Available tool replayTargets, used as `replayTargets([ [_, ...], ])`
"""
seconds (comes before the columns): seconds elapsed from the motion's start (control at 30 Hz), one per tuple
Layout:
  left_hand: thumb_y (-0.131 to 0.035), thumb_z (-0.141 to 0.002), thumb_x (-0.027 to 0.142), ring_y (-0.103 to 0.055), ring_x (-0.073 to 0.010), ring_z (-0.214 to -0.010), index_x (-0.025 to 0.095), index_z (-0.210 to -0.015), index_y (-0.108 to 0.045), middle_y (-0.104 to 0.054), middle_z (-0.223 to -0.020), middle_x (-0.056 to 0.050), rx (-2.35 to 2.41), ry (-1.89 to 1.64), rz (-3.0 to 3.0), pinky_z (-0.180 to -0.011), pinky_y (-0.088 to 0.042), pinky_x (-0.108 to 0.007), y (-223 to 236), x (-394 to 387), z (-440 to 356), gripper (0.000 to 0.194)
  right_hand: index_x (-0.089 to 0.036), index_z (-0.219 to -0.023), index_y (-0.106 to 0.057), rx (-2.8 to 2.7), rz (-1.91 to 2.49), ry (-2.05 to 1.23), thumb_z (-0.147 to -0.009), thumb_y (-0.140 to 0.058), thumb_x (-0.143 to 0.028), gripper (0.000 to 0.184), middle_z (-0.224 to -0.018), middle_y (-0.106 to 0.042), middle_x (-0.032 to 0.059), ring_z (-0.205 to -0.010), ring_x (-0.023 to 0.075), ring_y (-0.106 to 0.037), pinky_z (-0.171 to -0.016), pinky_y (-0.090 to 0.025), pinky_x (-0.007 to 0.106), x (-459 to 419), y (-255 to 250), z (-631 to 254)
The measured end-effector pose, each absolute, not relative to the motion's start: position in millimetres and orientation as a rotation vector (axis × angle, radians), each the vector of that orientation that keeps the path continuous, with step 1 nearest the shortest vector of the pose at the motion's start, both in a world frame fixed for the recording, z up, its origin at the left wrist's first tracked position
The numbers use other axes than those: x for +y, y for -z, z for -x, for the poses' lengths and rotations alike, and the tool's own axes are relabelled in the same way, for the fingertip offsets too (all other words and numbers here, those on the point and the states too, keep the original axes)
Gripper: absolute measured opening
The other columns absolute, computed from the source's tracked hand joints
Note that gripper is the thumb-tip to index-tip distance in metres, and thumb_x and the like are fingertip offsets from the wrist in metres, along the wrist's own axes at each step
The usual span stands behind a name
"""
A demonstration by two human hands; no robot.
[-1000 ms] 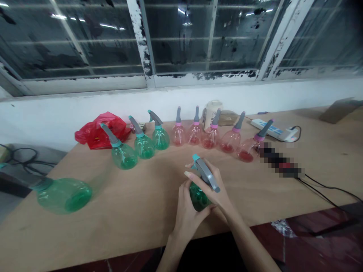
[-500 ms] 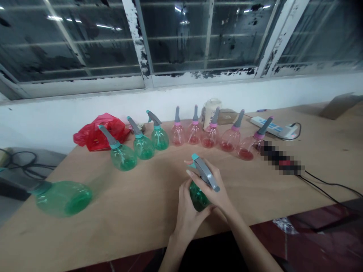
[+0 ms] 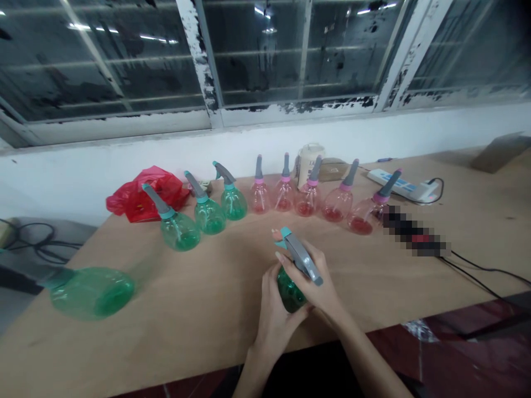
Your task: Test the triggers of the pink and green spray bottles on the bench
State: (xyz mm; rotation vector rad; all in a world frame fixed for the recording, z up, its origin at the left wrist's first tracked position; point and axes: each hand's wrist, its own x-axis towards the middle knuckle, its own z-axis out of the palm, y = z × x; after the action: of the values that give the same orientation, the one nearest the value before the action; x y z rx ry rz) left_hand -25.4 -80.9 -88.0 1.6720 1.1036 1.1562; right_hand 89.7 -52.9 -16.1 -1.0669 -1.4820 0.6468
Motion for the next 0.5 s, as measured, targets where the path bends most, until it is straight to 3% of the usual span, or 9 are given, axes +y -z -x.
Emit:
replayTargets([
  [0.17,-0.073,-0.07,0.031,-0.046,-0.0328,-0.122,0.024,-0.137,-0.03,-0.044,-0.132,-0.013,1.097,-1.153,-1.667,-0.1,-0.038,-0.053,88.1,-80.7,25.2,0.08,-0.027,-0.118,-0.06,-1.517,1.044,-0.669,-0.085,-0.058,-0.024,0.034,-0.091,-0.068,0.004,-0.095,0.0235,-0.065,-0.084,-0.052,0.038,-51.9,15.2,-91.2],
  [0.37,-0.076,-0.068,0.029,-0.046,-0.0318,-0.122,0.025,-0.136,-0.03,-0.044,-0.13,-0.012,1.117,-1.174,-1.673,-0.101,-0.038,-0.053,89.9,-80.2,24.4,0.083,-0.026,-0.106,-0.063,-1.489,1.004,-0.707,-0.084,-0.06,-0.029,0.023,-0.105,-0.068,0.0041,-0.094,0.0216,-0.067,-0.08,-0.053,0.035,-51.1,8.9,-90.4],
  [0.5,-0.075,-0.071,0.028,-0.042,-0.0309,-0.126,0.026,-0.138,-0.026,-0.041,-0.135,-0.012,1.115,-1.141,-1.667,-0.104,-0.035,-0.053,86.4,-81.9,24.7,0.083,-0.024,-0.093,-0.063,-1.466,1.053,-0.702,-0.08,-0.065,-0.039,0.02,-0.092,-0.069,0.0033,-0.084,0.0211,-0.068,-0.073,-0.054,0.034,-50.0,2.9,-88.0],
])
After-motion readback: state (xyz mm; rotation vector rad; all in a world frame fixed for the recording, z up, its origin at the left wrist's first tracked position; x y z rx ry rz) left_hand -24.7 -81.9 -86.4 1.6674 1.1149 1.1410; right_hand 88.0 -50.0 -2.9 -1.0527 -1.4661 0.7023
